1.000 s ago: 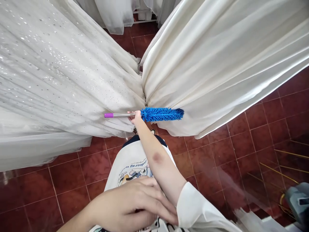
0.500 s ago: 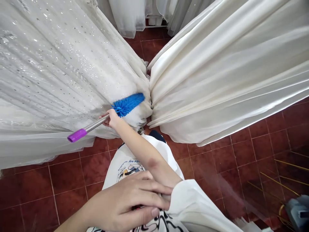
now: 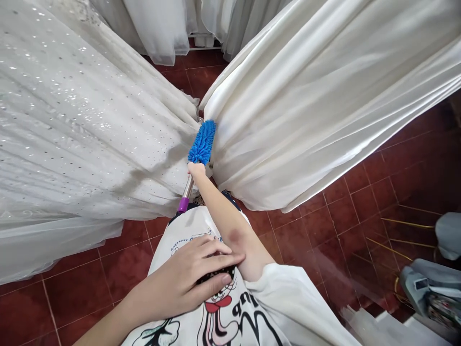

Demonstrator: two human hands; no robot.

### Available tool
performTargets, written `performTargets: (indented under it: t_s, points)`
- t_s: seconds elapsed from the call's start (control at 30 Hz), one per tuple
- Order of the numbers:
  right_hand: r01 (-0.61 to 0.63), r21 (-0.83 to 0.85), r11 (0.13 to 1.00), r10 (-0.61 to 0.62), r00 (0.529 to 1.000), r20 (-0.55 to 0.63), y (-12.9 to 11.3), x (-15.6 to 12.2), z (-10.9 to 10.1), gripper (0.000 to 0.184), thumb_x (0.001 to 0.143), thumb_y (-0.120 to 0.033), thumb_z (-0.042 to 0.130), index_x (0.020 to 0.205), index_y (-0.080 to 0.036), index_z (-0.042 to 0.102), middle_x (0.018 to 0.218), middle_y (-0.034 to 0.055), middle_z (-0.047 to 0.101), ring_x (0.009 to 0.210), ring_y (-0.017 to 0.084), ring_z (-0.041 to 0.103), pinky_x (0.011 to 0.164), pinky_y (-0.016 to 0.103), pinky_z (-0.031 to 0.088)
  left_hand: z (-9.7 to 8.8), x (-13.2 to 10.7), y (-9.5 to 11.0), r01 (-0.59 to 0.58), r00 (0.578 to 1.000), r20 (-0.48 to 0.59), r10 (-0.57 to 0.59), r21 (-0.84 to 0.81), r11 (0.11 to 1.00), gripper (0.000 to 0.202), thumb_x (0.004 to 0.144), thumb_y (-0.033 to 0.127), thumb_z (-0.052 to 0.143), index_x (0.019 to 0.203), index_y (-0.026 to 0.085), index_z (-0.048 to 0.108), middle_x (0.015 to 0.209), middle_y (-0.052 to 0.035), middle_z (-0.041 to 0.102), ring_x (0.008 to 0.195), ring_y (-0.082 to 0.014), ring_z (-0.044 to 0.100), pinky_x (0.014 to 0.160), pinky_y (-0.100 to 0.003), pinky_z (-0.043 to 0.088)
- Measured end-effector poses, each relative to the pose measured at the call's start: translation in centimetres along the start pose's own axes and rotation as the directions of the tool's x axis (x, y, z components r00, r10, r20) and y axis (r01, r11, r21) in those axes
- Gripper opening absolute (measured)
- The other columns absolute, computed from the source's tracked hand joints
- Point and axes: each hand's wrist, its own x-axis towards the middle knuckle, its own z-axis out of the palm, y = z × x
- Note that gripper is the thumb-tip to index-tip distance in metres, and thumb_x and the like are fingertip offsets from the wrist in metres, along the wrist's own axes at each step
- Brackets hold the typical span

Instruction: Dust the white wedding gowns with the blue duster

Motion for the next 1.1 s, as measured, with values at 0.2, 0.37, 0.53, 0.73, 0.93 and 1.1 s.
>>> performTargets:
  t_s: [0.2, 0.37, 0.53, 0.73, 0.93, 1.1]
  points:
    - [0.093, -0.144, 0.985, -0.1, 0.994, -0.039, -3.8, 1.2, -6.1, 0.004, 0.074, -0.018, 0.061, 0.07, -0.019, 0.059, 0.053, -0.0002, 0.054, 0.062, 0.023, 0.065, 0.073, 0.041, 0.057, 1.2, 5.0, 1.9, -0.037, 0.997, -0.062, 0.043, 0.087, 0.996, 0.042, 0.098, 0.038, 0.047, 0.14, 0.037, 0.051, 0.114, 0.0002, 0.07, 0.1, -0.0099, 0.064, 0.086, -0.024, 0.055]
    - [0.115, -0.229, 0.967, -0.12, 0.993, -0.006, -5.6, 2.3, -9.8, 0.01, 0.073, -0.017, 0.06, 0.063, -0.02, 0.057, 0.05, -0.0004, 0.054, 0.054, 0.021, 0.062, 0.066, 0.04, 0.055, 2.4, 8.4, 3.0, -0.073, 0.984, -0.15, 0.095, 0.148, 0.986, 0.039, 0.098, 0.033, 0.049, 0.136, 0.033, 0.054, 0.115, 0.0008, 0.071, 0.1, -0.0095, 0.065, 0.088, -0.024, 0.055]
    - [0.162, -0.317, 0.934, -0.163, 0.986, 0.023, -6.5, 3.2, -12.7, 0.008, 0.073, -0.017, 0.059, 0.065, -0.018, 0.059, 0.05, 0.0005, 0.054, 0.052, 0.021, 0.061, 0.064, 0.04, 0.054, 4.3, 11.2, 4.0, -0.037, 0.96, -0.269, 0.078, 0.153, 0.988, 0.04, 0.097, 0.031, 0.049, 0.137, 0.038, 0.05, 0.114, 0.0039, 0.07, 0.102, -0.008, 0.064, 0.088, -0.023, 0.054]
    - [0.24, -0.403, 0.883, -0.233, 0.97, 0.068, -6.5, 5.3, -13.8, 0.01, 0.072, -0.016, 0.059, 0.063, -0.017, 0.061, 0.051, 0.0024, 0.055, 0.056, 0.023, 0.063, 0.068, 0.042, 0.057, 6.9, 13.0, 3.8, 0.036, 0.914, -0.402, -0.055, -0.053, 0.998, 0.039, 0.097, 0.027, 0.05, 0.132, 0.044, 0.052, 0.123, 0.0075, 0.066, 0.116, -0.0037, 0.059, 0.1, -0.017, 0.045]
    - [0.269, -0.353, 0.896, -0.251, 0.963, 0.097, -7.1, 6.4, -12.4, 0.008, 0.075, -0.018, 0.056, 0.068, -0.019, 0.061, 0.057, 0.0021, 0.057, 0.056, 0.019, 0.062, 0.059, 0.034, 0.055, 9.8, 16.5, -2.2, 0.222, 0.434, -0.671, -0.601, -0.566, 0.794, 0.04, 0.093, 0.048, 0.052, 0.129, 0.032, 0.053, 0.133, -0.0043, 0.059, 0.122, -0.017, 0.054, 0.106, -0.036, 0.04]
    - [0.334, -0.286, 0.898, -0.315, 0.942, 0.114, -8.4, 4.1, -12.5, 0.014, 0.081, -0.023, 0.053, 0.086, -0.015, 0.063, 0.068, 0.0027, 0.06, 0.055, 0.017, 0.06, 0.061, 0.033, 0.055, 9.2, 19.3, -6.4, 0.038, 0.131, -0.636, -0.76, -0.763, 0.645, 0.04, 0.083, 0.055, 0.059, 0.105, 0.023, 0.047, 0.094, 0.0001, 0.059, 0.088, -0.0137, 0.058, 0.088, -0.032, 0.044]
